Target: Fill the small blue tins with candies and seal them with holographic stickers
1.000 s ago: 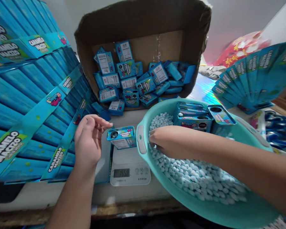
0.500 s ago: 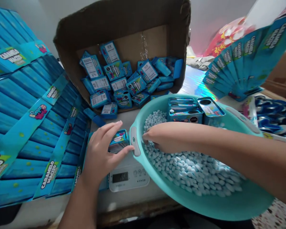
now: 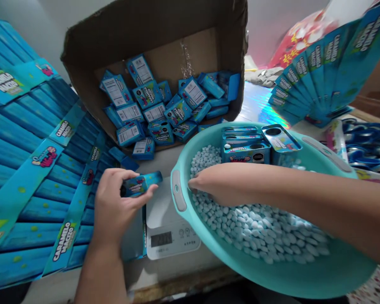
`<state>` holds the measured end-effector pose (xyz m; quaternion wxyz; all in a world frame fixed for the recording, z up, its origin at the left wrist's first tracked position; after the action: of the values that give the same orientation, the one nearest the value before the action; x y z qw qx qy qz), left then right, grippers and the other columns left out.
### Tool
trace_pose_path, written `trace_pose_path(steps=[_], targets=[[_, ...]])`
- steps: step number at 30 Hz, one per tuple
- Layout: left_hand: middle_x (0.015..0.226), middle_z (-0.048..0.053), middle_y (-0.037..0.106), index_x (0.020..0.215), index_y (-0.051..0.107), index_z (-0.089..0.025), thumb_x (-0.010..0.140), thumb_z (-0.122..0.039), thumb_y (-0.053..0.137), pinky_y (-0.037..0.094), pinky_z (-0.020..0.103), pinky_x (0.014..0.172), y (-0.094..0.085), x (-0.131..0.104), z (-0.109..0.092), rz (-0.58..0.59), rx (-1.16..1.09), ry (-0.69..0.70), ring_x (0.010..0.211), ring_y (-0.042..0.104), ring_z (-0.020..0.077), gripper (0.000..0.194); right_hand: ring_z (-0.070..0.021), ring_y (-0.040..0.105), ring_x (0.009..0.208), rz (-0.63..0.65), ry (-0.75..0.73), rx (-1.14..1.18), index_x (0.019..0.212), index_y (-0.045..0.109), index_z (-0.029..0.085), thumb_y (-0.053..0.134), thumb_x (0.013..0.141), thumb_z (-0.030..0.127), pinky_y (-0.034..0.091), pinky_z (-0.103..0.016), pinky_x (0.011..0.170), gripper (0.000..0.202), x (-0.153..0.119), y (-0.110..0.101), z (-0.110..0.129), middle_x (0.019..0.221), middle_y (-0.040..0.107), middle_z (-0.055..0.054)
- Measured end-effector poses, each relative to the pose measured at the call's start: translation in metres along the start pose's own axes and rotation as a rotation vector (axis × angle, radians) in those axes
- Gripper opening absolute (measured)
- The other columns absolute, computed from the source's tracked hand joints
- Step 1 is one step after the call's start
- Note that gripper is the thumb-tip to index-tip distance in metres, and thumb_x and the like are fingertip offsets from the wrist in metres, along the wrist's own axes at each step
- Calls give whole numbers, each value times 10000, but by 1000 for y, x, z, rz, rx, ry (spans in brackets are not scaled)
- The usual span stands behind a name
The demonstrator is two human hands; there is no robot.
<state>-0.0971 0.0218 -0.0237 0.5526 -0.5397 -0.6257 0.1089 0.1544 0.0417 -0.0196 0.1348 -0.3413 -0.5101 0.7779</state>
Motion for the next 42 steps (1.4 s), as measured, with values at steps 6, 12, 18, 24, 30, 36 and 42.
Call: trace_pose_path(steps=[6, 12, 18, 24, 30, 36, 42], targets=[[968, 56, 549, 965, 608, -281, 771, -440, 779, 445, 437, 889, -15, 3, 32, -100, 195, -72, 980, 546, 290, 304, -271, 694, 810, 21, 31, 5, 1085, 650, 199, 622, 770, 125, 369, -308, 537, 325, -4, -4, 1, 1005, 722, -76], [944, 55, 556, 928, 637, -281, 749, -460, 773, 452, 445, 867, -17, 3, 45, -75, 195, -99, 932, 558, 290, 288, -264, 685, 754, 23, 26, 5, 1047, 657, 207, 603, 784, 147, 346, -304, 498, 275, -5, -7, 0, 971, 719, -70], [935, 43, 556, 909, 648, -269, 721, -473, 797, 443, 403, 823, -1, 3, 56, 1, 107, -72, 875, 563, 259, 314, -262, 670, 726, 40, 48, 6, 1043, 668, 201, 627, 809, 217, 343, -306, 485, 238, -5, -9, 2, 943, 719, -74], [942, 50, 572, 919, 659, -278, 710, -447, 808, 431, 432, 896, 4, 1, 63, -20, 133, -16, 912, 571, 291, 307, -265, 661, 727, 60, 56, 6, 1066, 676, 189, 632, 843, 282, 369, -309, 497, 246, -6, -11, 4, 951, 719, -87], [948, 63, 570, 928, 630, -283, 719, -435, 804, 417, 456, 897, 5, 0, 60, -12, 147, 42, 934, 552, 307, 312, -246, 655, 749, 63, 72, 24, 1081, 673, 173, 627, 859, 296, 375, -289, 531, 258, -9, -13, 4, 983, 723, -104], [955, 82, 572, 921, 603, -270, 723, -498, 782, 405, 488, 913, 9, 1, 66, 47, 174, 45, 967, 542, 331, 351, -264, 652, 791, 94, 76, 27, 1126, 662, 162, 629, 858, 281, 394, -309, 551, 295, -7, -16, 6, 1057, 719, -124], [1133, 121, 589, 1026, 641, -274, 735, -487, 783, 364, 555, 1048, 11, 2, 68, 8, 190, 10, 1162, 532, 380, 388, -279, 660, 775, 88, 81, 13, 1128, 664, 184, 623, 865, 299, 418, -336, 546, 290, -7, -14, 5, 1028, 717, -106]])
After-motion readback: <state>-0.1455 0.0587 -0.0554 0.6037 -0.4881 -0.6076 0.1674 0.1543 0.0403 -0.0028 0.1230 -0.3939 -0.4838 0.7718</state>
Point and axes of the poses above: each hand's wrist, its own x-axis towards the middle knuckle, its own y-axis out of the palm, z = x × y, the point moved 2 cm from there along x, towards the middle knuckle
